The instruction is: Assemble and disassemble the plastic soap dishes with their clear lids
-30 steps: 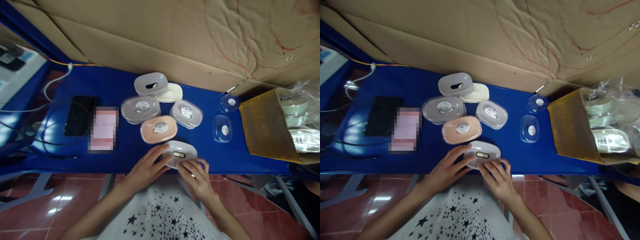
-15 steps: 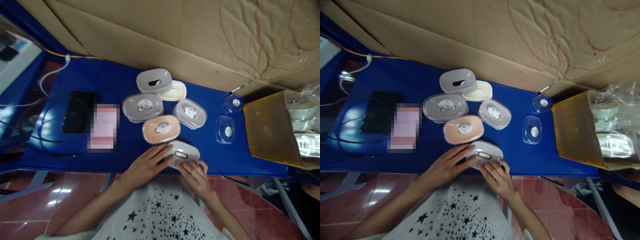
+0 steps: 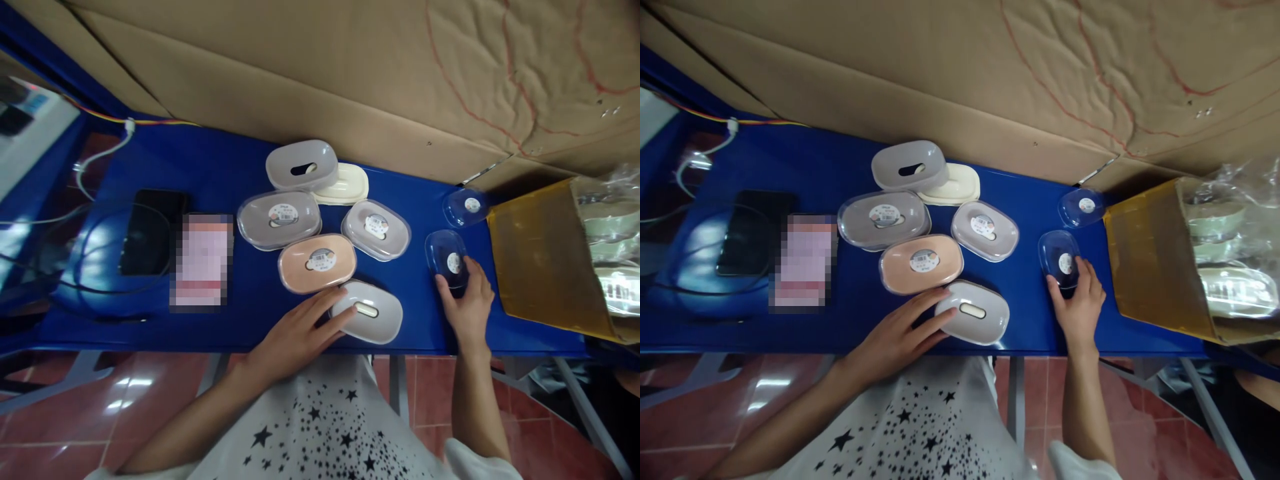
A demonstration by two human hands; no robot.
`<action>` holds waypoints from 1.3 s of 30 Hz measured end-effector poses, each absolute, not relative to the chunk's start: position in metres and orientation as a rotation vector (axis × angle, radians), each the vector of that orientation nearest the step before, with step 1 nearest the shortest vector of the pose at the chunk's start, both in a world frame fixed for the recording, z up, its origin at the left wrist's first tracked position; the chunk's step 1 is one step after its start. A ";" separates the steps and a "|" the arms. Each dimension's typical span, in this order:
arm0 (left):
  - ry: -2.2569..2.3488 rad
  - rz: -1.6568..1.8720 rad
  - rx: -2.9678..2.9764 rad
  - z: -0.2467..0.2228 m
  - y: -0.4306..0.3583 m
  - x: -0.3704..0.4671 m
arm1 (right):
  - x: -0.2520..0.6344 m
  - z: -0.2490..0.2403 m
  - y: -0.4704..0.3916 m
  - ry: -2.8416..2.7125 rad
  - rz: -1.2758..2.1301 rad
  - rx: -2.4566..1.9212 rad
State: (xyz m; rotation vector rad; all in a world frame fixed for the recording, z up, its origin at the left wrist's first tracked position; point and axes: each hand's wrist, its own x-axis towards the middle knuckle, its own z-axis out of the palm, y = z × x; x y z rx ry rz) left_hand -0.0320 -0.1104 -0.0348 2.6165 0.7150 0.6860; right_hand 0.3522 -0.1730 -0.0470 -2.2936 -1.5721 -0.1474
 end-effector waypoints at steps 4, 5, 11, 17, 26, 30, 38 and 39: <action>0.763 0.679 2.569 -0.034 -0.111 -0.021 | 0.344 -0.041 -0.188 -1.725 -0.001 -2.234; 0.770 0.676 2.556 -0.034 -0.111 -0.019 | 0.343 -0.039 -0.191 -1.739 0.001 -2.227; 0.754 0.735 2.446 -0.042 -0.111 -0.011 | 0.319 -0.021 -0.212 -1.751 0.203 -1.890; 0.707 0.761 2.343 -0.050 -0.109 -0.010 | 0.271 -0.020 -0.216 -2.194 0.389 -1.544; 0.759 0.597 2.401 -0.037 -0.110 -0.011 | 0.276 -0.029 -0.211 -2.169 0.347 -1.544; 0.753 0.615 2.433 -0.037 -0.107 -0.010 | 0.275 -0.029 -0.212 -2.190 0.309 -1.570; 0.724 0.611 2.464 -0.037 -0.111 -0.010 | 0.297 -0.031 -0.209 -2.076 0.378 -1.607; 0.720 0.605 2.471 -0.038 -0.112 -0.010 | 0.306 -0.031 -0.210 -2.035 0.367 -1.650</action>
